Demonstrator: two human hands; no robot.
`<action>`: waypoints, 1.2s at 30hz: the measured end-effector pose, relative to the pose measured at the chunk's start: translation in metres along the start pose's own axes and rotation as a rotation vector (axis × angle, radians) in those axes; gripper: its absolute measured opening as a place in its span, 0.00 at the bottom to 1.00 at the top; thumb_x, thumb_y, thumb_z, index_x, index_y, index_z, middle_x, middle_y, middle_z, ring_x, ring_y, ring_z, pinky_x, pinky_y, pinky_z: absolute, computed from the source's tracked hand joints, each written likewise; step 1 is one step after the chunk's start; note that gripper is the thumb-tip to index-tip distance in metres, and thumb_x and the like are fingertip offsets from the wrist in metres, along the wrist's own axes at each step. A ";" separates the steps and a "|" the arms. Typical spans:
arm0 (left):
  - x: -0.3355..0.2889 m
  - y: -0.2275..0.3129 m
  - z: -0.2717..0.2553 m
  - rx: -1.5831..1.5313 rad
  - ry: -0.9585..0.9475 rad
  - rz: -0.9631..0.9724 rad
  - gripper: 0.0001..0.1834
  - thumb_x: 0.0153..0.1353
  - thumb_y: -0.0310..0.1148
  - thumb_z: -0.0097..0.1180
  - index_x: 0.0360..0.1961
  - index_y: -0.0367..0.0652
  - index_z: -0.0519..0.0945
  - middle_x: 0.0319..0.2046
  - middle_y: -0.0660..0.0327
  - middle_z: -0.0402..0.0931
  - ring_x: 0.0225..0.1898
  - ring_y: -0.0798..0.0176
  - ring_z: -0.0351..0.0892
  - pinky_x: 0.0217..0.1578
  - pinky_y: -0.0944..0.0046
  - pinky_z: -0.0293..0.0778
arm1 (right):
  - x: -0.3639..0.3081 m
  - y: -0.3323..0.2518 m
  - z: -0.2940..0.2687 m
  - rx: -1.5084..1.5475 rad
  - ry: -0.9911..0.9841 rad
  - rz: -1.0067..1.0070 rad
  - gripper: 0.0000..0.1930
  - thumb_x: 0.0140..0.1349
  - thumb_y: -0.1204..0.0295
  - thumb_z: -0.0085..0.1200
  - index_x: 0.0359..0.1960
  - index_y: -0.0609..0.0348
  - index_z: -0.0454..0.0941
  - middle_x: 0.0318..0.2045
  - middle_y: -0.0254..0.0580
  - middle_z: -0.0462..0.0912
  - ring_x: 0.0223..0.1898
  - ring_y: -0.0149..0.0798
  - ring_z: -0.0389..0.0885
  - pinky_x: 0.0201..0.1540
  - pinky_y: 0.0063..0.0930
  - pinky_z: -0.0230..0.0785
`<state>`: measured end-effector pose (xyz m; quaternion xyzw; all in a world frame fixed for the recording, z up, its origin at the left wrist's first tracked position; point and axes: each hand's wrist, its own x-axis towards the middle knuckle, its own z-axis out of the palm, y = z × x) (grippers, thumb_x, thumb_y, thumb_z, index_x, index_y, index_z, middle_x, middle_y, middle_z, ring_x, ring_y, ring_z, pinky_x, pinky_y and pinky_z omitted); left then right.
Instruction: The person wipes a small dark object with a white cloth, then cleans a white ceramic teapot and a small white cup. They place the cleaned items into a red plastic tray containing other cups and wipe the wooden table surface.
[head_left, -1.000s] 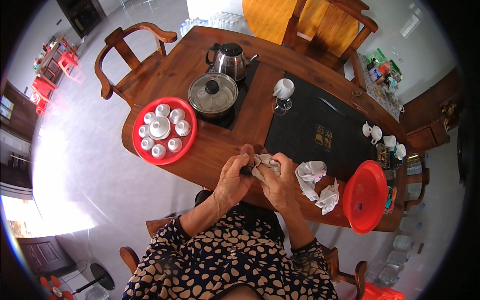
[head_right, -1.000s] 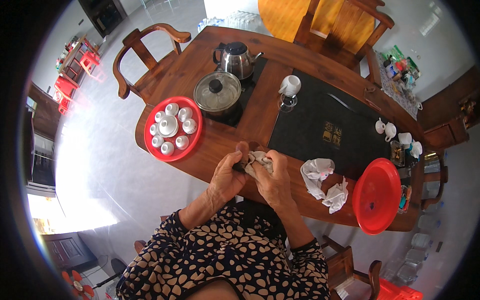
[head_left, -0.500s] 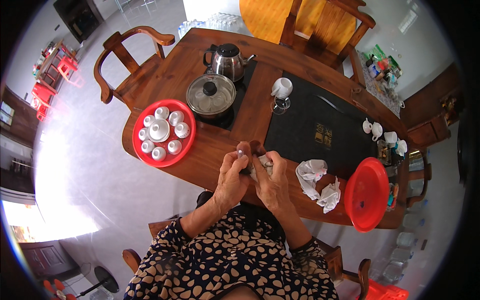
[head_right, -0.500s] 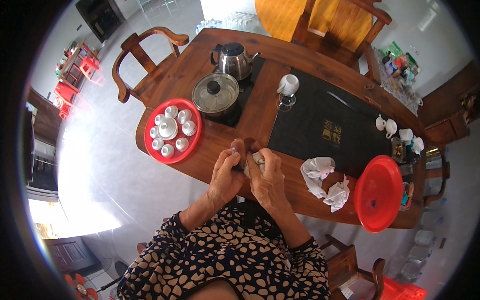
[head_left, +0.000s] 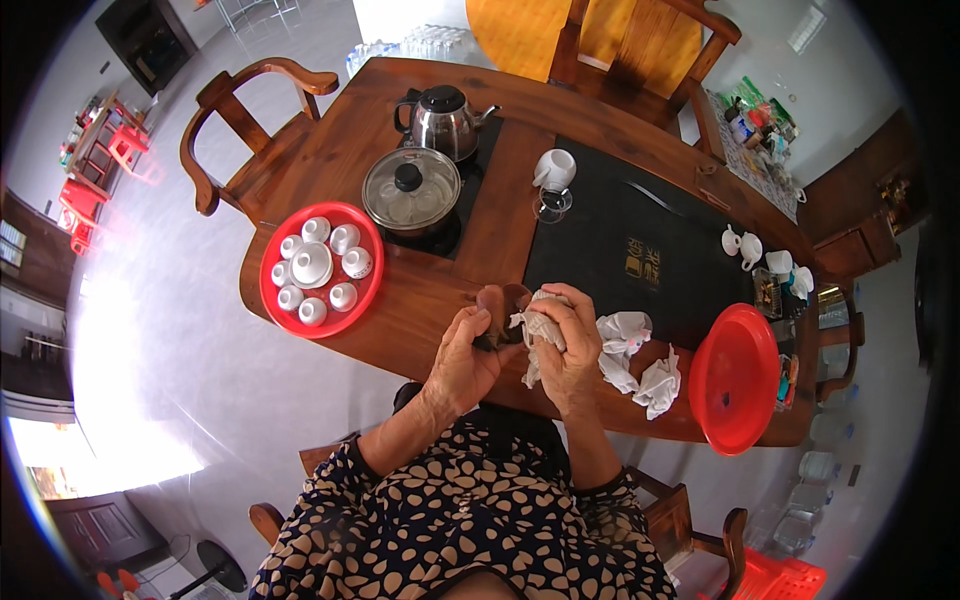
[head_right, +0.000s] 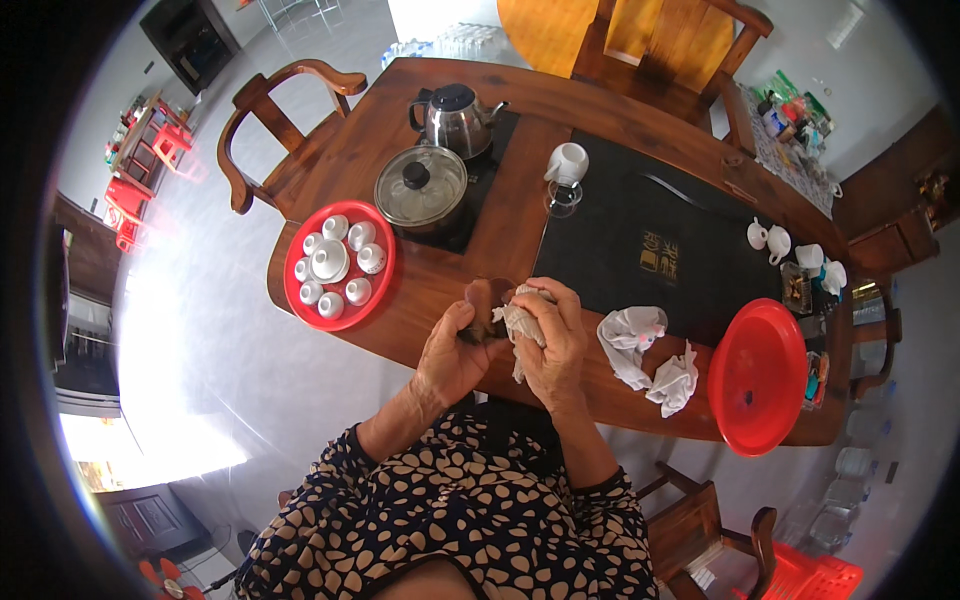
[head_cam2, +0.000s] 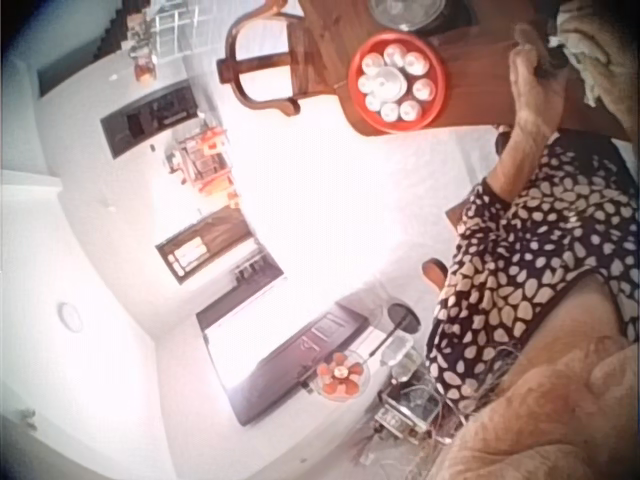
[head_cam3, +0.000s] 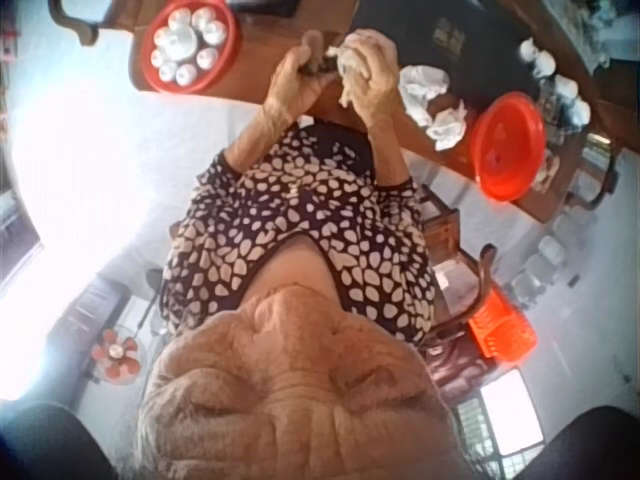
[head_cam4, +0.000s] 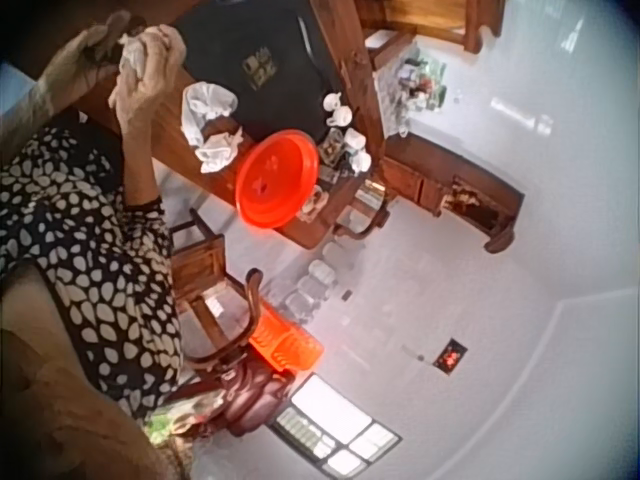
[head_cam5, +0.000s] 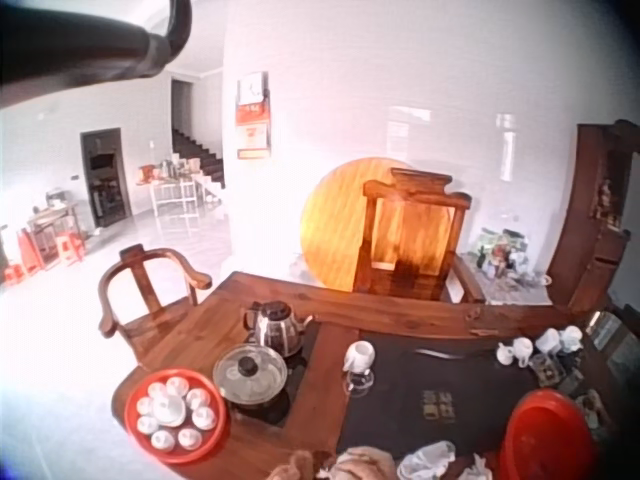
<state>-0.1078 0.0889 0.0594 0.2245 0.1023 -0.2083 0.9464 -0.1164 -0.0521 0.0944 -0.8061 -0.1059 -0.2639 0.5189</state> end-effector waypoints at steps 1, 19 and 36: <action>-0.001 0.001 -0.002 -0.002 -0.010 -0.003 0.13 0.66 0.37 0.47 0.46 0.41 0.73 0.48 0.56 0.73 0.52 0.56 0.74 0.52 0.52 0.75 | 0.000 0.001 0.000 0.003 -0.020 0.005 0.19 0.42 0.89 0.53 0.39 0.62 0.77 0.45 0.46 0.74 0.43 0.43 0.77 0.45 0.31 0.72; -0.001 0.008 0.002 -0.195 -0.018 -0.218 0.22 0.64 0.41 0.49 0.57 0.45 0.69 0.52 0.57 0.73 0.54 0.57 0.71 0.54 0.53 0.70 | -0.005 0.000 0.005 0.199 -0.005 0.172 0.05 0.63 0.75 0.50 0.37 0.61 0.76 0.40 0.36 0.73 0.36 0.28 0.73 0.38 0.20 0.67; -0.021 0.027 -0.013 -0.005 -0.138 -0.238 0.23 0.65 0.43 0.45 0.55 0.40 0.68 0.42 0.57 0.76 0.39 0.61 0.77 0.33 0.63 0.77 | 0.000 -0.020 -0.003 0.293 -0.217 0.210 0.05 0.52 0.83 0.58 0.28 0.63 0.74 0.35 0.38 0.73 0.35 0.29 0.73 0.37 0.22 0.66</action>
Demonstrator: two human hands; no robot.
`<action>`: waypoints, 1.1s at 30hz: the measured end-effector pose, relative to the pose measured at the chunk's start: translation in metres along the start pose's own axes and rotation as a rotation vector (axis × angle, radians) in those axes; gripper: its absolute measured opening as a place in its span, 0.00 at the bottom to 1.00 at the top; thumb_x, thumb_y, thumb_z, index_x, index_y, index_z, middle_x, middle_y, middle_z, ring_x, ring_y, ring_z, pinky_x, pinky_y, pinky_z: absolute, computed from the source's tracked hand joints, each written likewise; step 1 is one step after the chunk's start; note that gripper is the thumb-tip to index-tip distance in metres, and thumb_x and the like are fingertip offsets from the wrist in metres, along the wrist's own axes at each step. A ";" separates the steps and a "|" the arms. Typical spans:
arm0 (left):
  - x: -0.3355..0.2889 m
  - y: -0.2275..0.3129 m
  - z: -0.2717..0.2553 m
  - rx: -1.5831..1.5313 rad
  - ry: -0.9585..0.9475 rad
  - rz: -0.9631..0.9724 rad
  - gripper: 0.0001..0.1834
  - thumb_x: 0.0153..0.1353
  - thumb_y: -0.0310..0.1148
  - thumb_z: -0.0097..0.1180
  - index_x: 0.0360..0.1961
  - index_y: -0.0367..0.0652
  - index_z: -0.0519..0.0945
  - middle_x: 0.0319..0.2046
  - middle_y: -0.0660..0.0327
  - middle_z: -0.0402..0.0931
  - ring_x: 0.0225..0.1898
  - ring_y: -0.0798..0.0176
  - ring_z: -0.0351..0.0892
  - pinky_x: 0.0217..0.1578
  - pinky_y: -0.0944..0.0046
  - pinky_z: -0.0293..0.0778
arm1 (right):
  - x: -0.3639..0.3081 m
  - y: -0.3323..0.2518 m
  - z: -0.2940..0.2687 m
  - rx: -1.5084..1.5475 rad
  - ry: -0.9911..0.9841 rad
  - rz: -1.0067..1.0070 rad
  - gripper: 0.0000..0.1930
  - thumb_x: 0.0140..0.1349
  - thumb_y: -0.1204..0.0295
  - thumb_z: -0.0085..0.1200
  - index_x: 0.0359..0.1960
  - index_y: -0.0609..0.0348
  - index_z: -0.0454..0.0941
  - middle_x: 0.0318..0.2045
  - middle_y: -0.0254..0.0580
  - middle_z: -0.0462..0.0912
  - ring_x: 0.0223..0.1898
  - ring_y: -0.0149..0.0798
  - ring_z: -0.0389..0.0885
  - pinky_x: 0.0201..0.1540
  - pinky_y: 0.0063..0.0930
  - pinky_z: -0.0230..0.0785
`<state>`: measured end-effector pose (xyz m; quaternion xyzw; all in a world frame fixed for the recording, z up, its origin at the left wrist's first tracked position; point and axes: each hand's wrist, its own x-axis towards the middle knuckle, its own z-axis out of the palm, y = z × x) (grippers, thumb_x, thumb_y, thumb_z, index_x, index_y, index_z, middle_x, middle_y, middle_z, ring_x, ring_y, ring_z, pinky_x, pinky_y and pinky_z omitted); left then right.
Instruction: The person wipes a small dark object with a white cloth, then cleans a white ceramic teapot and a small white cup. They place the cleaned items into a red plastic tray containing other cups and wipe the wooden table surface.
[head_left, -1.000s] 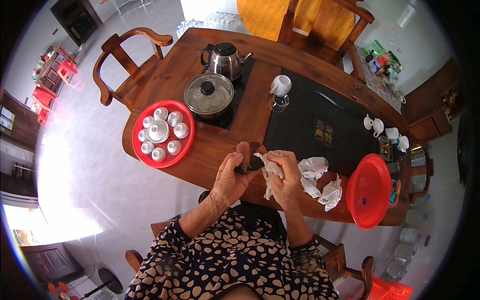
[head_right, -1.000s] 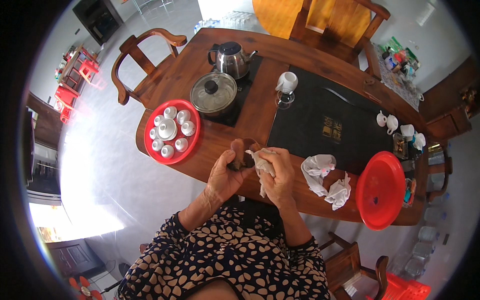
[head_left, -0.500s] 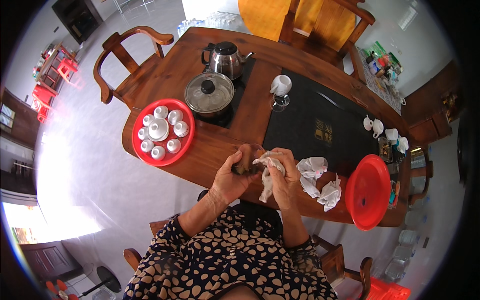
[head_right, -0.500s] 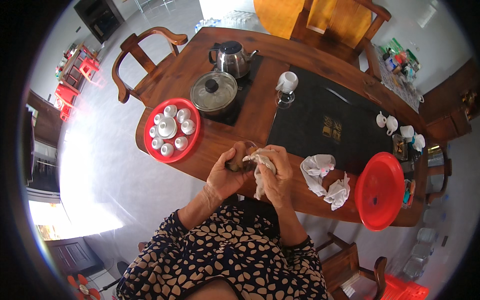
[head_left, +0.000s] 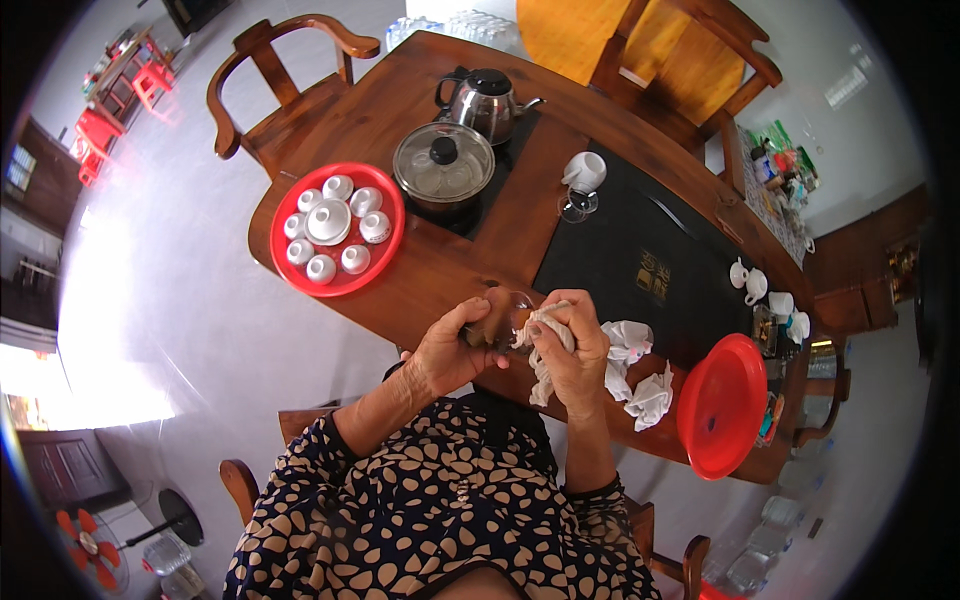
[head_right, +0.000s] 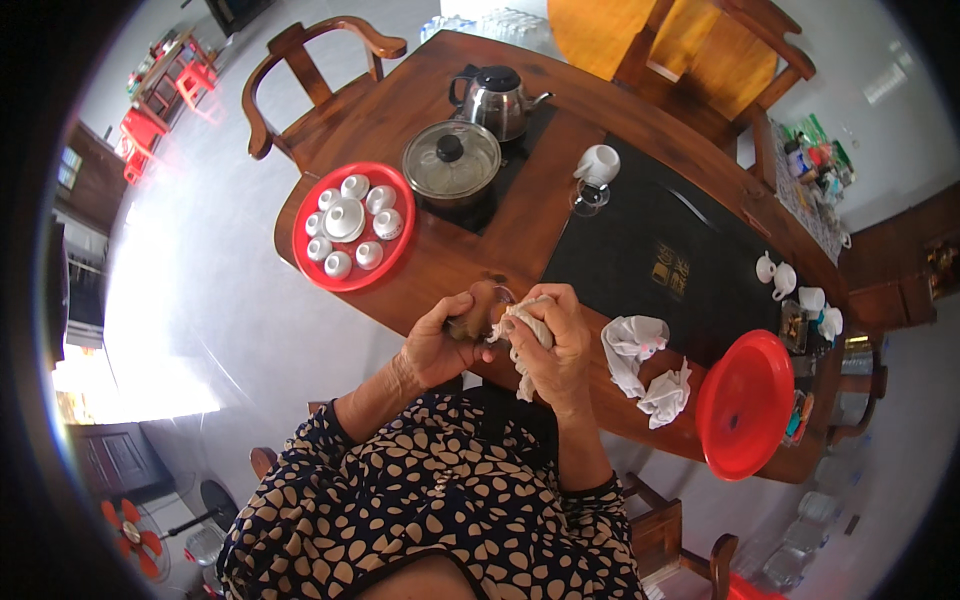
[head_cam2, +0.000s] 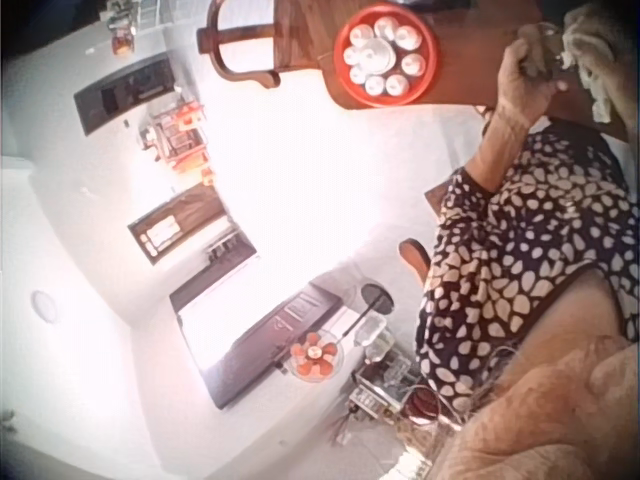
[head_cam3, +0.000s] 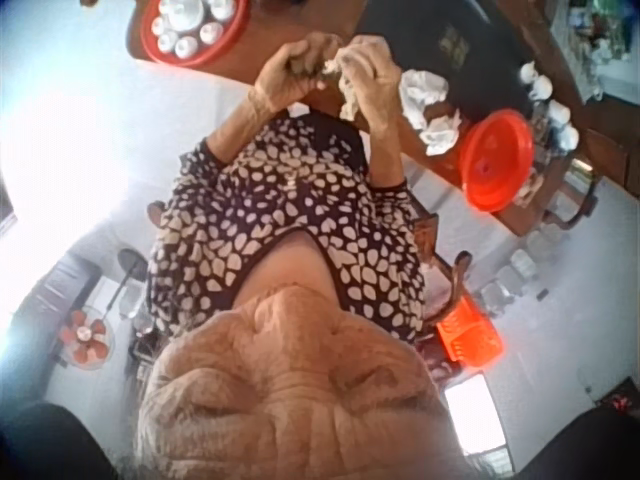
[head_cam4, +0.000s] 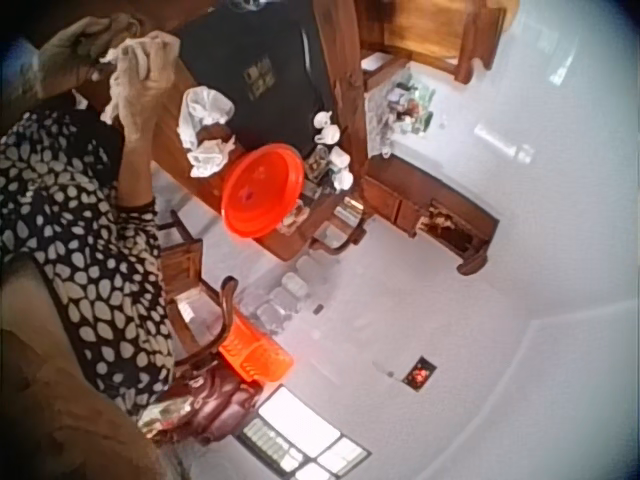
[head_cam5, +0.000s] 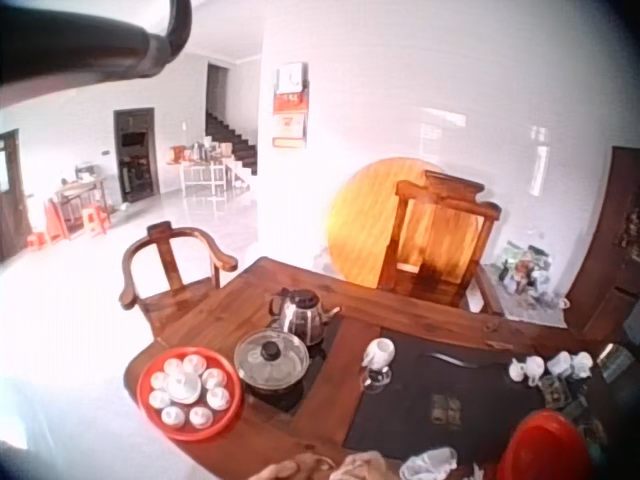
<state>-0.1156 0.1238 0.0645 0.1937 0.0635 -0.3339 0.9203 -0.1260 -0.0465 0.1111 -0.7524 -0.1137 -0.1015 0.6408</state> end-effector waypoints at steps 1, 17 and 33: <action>-0.002 0.001 -0.002 -0.013 -0.014 0.004 0.22 0.65 0.43 0.45 0.55 0.40 0.69 0.42 0.57 0.76 0.40 0.60 0.78 0.34 0.62 0.78 | 0.002 -0.002 0.002 -0.030 -0.004 -0.029 0.06 0.51 0.83 0.57 0.29 0.63 0.74 0.34 0.38 0.73 0.35 0.29 0.73 0.37 0.23 0.66; -0.031 0.016 0.005 0.104 -0.037 0.174 0.19 0.65 0.42 0.47 0.47 0.37 0.69 0.35 0.59 0.71 0.37 0.64 0.75 0.35 0.61 0.80 | 0.012 -0.037 0.022 -0.115 -0.179 -0.120 0.10 0.51 0.84 0.58 0.34 0.61 0.73 0.34 0.34 0.72 0.34 0.26 0.73 0.36 0.20 0.67; -0.058 0.031 0.029 0.778 0.056 0.308 0.18 0.60 0.38 0.56 0.48 0.38 0.71 0.36 0.63 0.74 0.38 0.69 0.73 0.42 0.71 0.69 | 0.025 -0.056 0.012 -0.111 -0.335 0.330 0.09 0.54 0.80 0.57 0.38 0.64 0.77 0.29 0.35 0.80 0.29 0.24 0.76 0.33 0.18 0.69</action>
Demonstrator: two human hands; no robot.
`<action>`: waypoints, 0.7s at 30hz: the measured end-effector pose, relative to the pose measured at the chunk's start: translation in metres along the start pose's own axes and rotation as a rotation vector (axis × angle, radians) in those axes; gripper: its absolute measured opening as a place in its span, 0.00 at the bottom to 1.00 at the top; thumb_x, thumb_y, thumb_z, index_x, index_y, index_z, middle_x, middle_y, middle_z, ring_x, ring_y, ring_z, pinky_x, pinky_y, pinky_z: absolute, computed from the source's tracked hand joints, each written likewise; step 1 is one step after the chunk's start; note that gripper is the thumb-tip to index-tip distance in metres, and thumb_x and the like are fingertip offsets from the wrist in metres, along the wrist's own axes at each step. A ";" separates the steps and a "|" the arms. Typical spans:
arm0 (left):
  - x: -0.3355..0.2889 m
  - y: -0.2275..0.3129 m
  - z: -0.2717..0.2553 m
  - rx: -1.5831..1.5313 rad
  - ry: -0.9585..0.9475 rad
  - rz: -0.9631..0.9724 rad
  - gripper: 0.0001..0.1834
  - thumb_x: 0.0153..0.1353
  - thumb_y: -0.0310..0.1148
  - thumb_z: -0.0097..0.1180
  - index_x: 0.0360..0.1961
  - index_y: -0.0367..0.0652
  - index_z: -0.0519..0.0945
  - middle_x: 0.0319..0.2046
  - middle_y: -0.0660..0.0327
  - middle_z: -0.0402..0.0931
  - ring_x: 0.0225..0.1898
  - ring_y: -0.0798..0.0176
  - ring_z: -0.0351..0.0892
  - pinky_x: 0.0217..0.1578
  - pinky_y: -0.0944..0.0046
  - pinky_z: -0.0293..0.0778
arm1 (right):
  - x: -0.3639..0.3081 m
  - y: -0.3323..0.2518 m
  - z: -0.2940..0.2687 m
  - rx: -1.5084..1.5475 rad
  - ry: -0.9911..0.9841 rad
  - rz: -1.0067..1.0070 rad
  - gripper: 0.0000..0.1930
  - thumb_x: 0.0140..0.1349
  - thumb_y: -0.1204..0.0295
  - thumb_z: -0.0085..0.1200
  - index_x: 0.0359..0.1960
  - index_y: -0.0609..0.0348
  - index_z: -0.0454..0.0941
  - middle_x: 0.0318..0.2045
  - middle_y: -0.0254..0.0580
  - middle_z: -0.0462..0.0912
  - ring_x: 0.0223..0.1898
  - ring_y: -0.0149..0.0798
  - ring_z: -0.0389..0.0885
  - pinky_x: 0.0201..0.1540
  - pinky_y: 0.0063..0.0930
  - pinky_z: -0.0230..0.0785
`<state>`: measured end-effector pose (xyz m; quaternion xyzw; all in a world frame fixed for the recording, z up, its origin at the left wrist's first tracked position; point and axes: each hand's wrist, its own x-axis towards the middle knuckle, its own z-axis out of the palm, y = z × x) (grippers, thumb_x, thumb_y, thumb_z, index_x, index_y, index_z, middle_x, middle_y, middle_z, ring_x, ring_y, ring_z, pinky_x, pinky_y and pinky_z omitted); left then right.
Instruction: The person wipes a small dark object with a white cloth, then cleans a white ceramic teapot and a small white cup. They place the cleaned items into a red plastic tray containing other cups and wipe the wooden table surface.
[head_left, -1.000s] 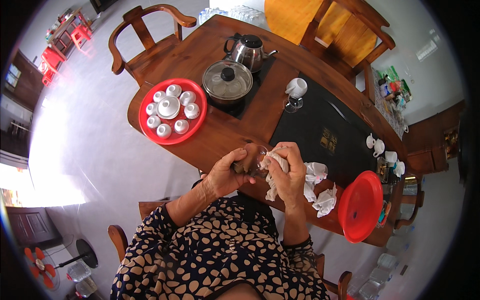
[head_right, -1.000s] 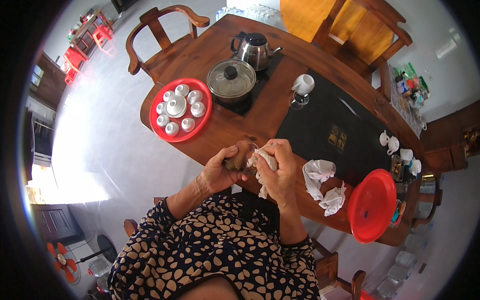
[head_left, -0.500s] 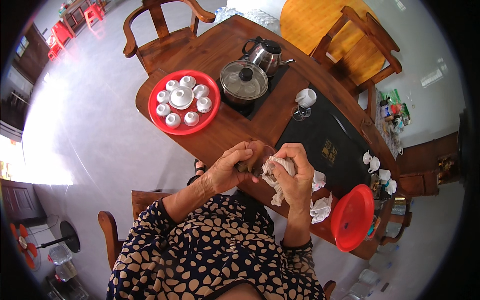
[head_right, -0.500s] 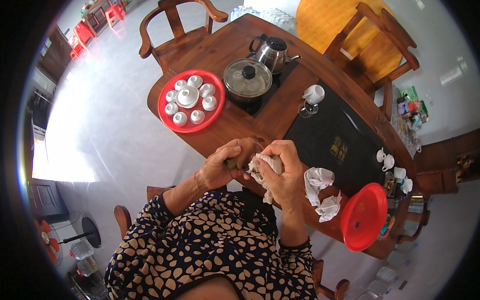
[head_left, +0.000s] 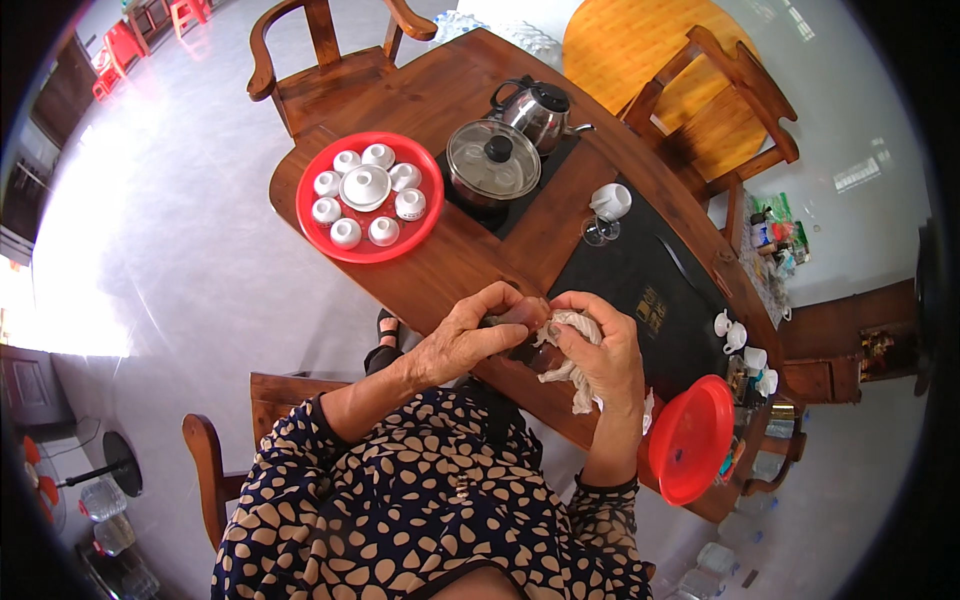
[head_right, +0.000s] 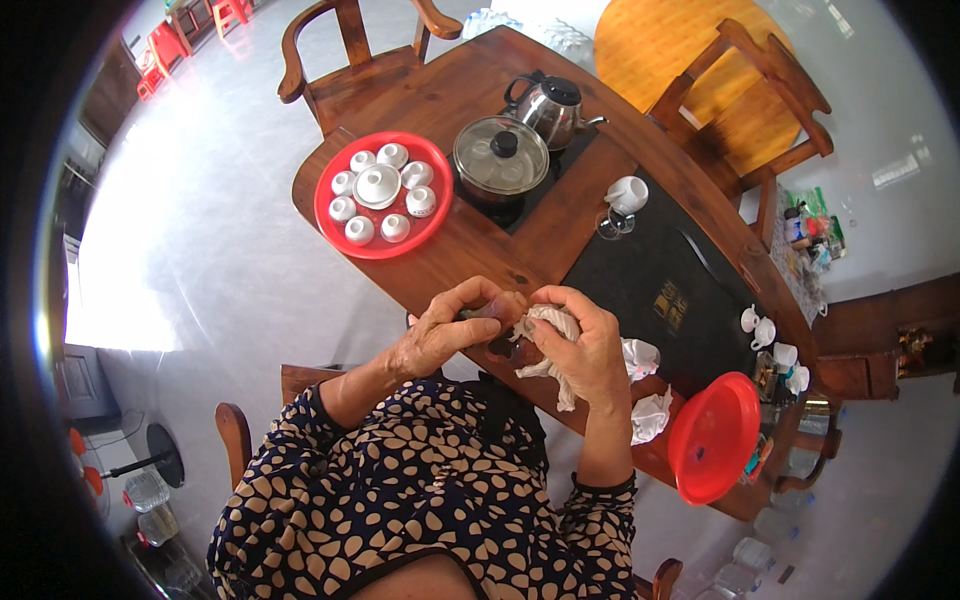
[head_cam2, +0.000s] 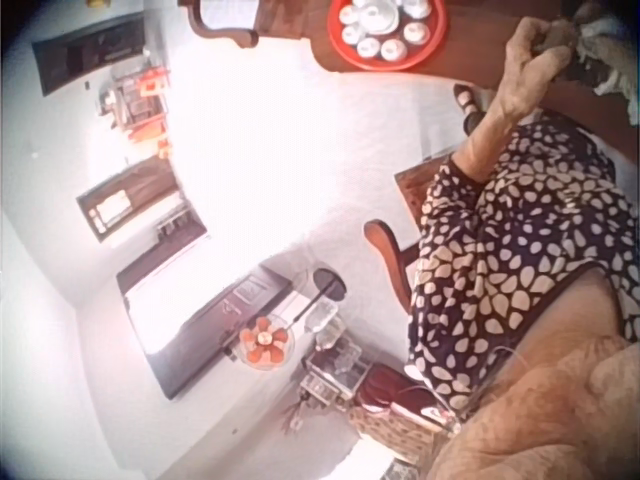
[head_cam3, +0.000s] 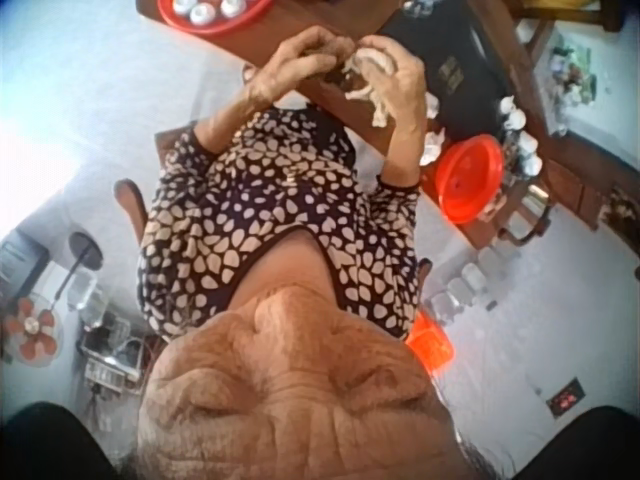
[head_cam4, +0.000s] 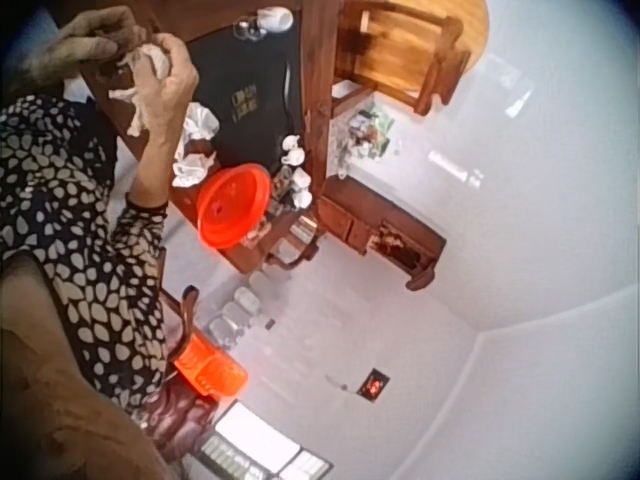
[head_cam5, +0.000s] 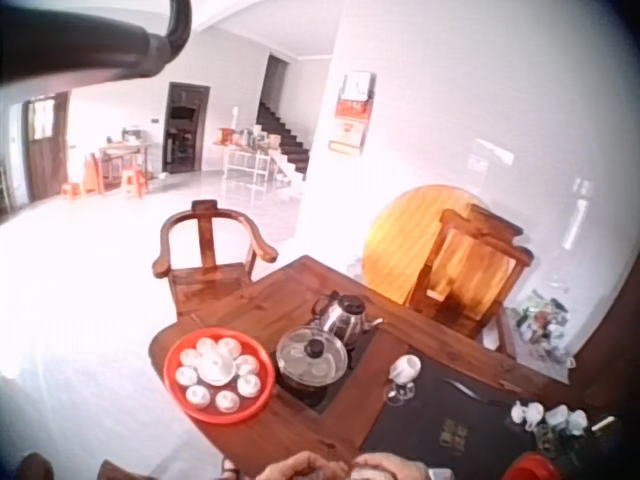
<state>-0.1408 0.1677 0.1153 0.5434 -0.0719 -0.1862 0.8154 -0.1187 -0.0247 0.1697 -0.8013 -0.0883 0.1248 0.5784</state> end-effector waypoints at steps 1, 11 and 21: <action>0.001 0.000 0.000 -0.020 0.005 0.034 0.19 0.60 0.36 0.57 0.48 0.38 0.71 0.37 0.62 0.74 0.39 0.69 0.73 0.43 0.71 0.69 | 0.000 0.000 0.002 -0.071 0.035 -0.042 0.09 0.55 0.79 0.56 0.38 0.65 0.78 0.28 0.37 0.81 0.29 0.26 0.77 0.34 0.20 0.70; 0.024 -0.039 0.022 -0.646 0.124 0.208 0.21 0.64 0.28 0.53 0.58 0.39 0.66 0.51 0.58 0.73 0.51 0.64 0.73 0.49 0.61 0.73 | -0.006 0.015 0.041 -0.076 0.514 -0.172 0.07 0.60 0.77 0.53 0.37 0.68 0.77 0.28 0.33 0.79 0.30 0.23 0.74 0.34 0.17 0.68; 0.021 -0.019 0.014 -0.630 -0.148 0.094 0.19 0.67 0.35 0.49 0.56 0.40 0.66 0.42 0.57 0.74 0.36 0.67 0.76 0.26 0.67 0.75 | 0.017 -0.009 -0.006 -0.302 0.152 -0.541 0.14 0.45 0.81 0.58 0.35 0.62 0.74 0.36 0.43 0.72 0.35 0.35 0.75 0.37 0.25 0.68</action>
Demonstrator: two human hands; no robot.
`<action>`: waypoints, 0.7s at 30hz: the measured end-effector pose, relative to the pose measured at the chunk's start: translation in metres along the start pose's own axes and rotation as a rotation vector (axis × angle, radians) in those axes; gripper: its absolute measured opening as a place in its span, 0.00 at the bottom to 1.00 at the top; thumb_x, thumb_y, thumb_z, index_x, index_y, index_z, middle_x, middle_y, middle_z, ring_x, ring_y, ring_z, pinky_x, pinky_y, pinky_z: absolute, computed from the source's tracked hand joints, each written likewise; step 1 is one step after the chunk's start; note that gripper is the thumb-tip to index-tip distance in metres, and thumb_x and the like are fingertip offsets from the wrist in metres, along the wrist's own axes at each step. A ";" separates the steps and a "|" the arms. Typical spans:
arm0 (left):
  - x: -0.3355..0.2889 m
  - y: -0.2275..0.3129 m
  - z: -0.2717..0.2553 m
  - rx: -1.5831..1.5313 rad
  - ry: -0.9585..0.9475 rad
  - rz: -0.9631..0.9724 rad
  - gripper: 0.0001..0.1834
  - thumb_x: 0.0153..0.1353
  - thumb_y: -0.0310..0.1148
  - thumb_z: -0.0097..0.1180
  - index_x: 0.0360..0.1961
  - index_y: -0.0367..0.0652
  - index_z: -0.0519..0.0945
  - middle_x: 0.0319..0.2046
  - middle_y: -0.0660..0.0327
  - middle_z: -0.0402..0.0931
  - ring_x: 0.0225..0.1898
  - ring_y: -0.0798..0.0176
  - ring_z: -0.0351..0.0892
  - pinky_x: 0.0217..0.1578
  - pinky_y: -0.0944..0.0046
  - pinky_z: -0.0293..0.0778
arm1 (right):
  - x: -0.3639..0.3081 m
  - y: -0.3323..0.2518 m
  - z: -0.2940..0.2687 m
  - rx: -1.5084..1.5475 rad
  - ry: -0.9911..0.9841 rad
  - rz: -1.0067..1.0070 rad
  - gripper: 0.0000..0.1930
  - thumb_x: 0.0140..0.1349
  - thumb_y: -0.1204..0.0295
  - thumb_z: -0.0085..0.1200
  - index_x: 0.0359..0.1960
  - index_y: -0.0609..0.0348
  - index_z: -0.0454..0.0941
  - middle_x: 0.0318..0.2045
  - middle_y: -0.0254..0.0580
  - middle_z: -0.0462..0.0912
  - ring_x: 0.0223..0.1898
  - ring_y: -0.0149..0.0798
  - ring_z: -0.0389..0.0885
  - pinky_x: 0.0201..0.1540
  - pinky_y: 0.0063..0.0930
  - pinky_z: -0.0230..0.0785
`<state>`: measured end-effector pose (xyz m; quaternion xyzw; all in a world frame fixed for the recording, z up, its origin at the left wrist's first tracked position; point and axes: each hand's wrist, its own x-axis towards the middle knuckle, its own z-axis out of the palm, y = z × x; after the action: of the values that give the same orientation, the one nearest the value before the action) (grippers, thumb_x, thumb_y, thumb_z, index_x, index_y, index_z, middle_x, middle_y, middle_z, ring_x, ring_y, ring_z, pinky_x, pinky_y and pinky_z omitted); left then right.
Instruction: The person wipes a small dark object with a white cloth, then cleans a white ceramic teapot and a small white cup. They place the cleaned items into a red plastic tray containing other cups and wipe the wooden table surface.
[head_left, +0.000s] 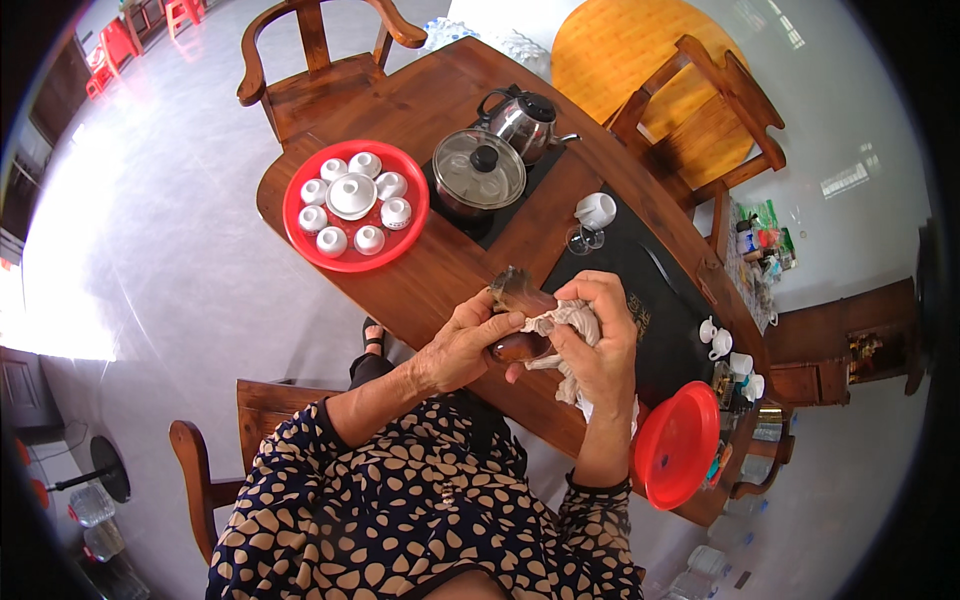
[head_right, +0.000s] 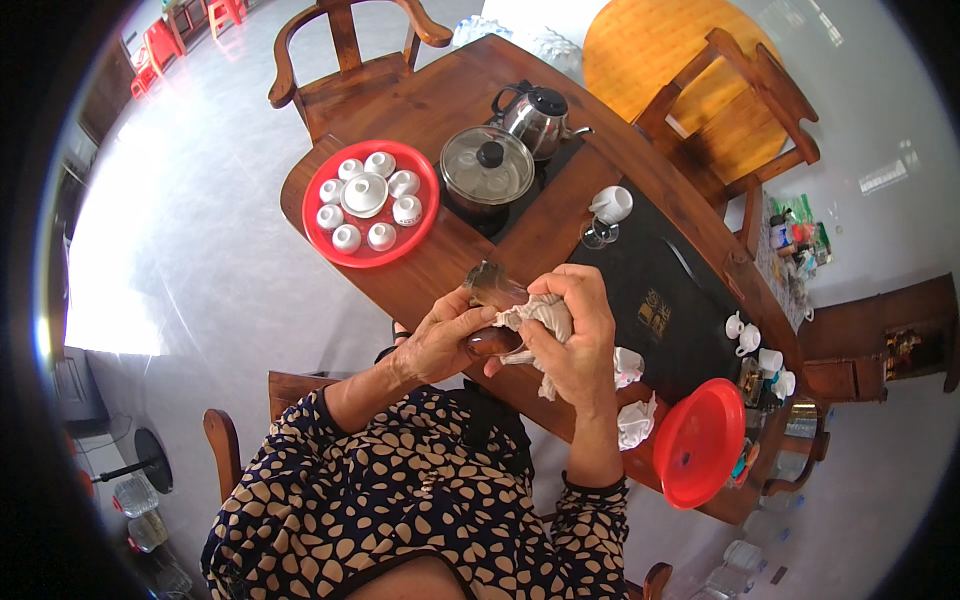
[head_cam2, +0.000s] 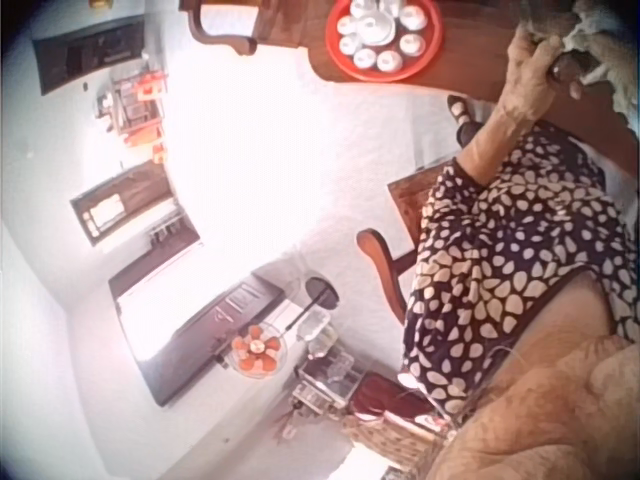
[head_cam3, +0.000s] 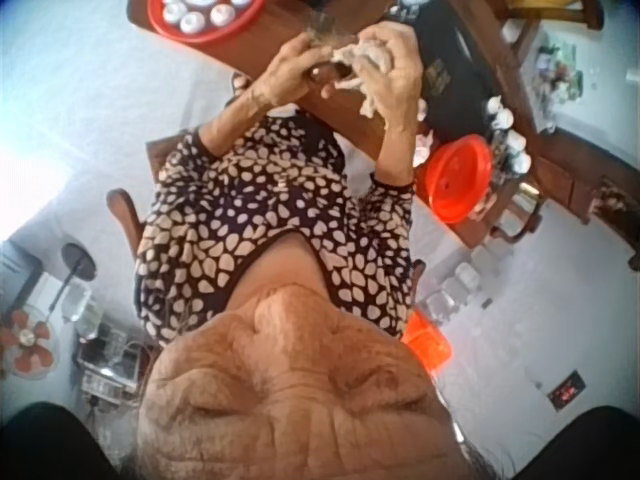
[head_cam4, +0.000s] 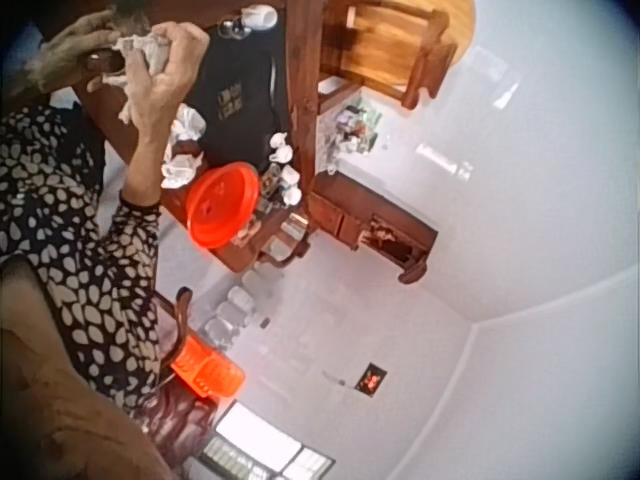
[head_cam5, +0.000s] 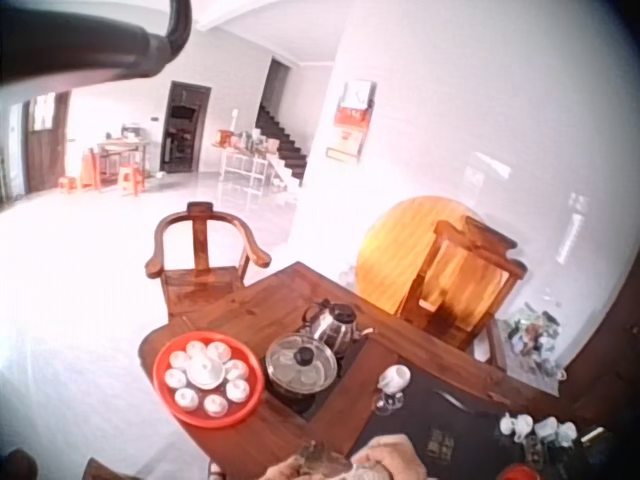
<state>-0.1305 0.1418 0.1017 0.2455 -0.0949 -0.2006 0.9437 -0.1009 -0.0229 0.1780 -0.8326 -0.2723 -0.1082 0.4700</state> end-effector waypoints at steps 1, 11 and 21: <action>0.001 0.001 -0.001 0.037 -0.006 -0.012 0.19 0.67 0.35 0.49 0.55 0.40 0.65 0.42 0.58 0.74 0.34 0.68 0.75 0.26 0.67 0.75 | 0.004 0.000 -0.003 -0.044 -0.047 -0.015 0.13 0.44 0.80 0.59 0.35 0.62 0.75 0.35 0.43 0.73 0.33 0.36 0.75 0.36 0.27 0.68; -0.002 0.012 -0.008 0.243 -0.016 -0.079 0.18 0.68 0.35 0.49 0.55 0.40 0.65 0.37 0.60 0.73 0.29 0.72 0.71 0.26 0.69 0.74 | 0.029 -0.009 -0.004 0.066 -0.276 0.209 0.08 0.46 0.79 0.60 0.29 0.64 0.75 0.26 0.37 0.75 0.27 0.31 0.74 0.31 0.24 0.67; -0.001 0.008 -0.004 0.182 -0.031 -0.058 0.19 0.66 0.36 0.52 0.54 0.39 0.65 0.33 0.62 0.73 0.26 0.72 0.71 0.24 0.70 0.72 | 0.017 0.008 0.004 0.157 -0.116 0.166 0.13 0.53 0.77 0.60 0.41 0.63 0.74 0.30 0.34 0.77 0.30 0.26 0.75 0.33 0.22 0.70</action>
<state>-0.1272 0.1505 0.1020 0.3298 -0.1200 -0.2219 0.9097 -0.0827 -0.0164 0.1776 -0.8177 -0.2367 0.0013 0.5248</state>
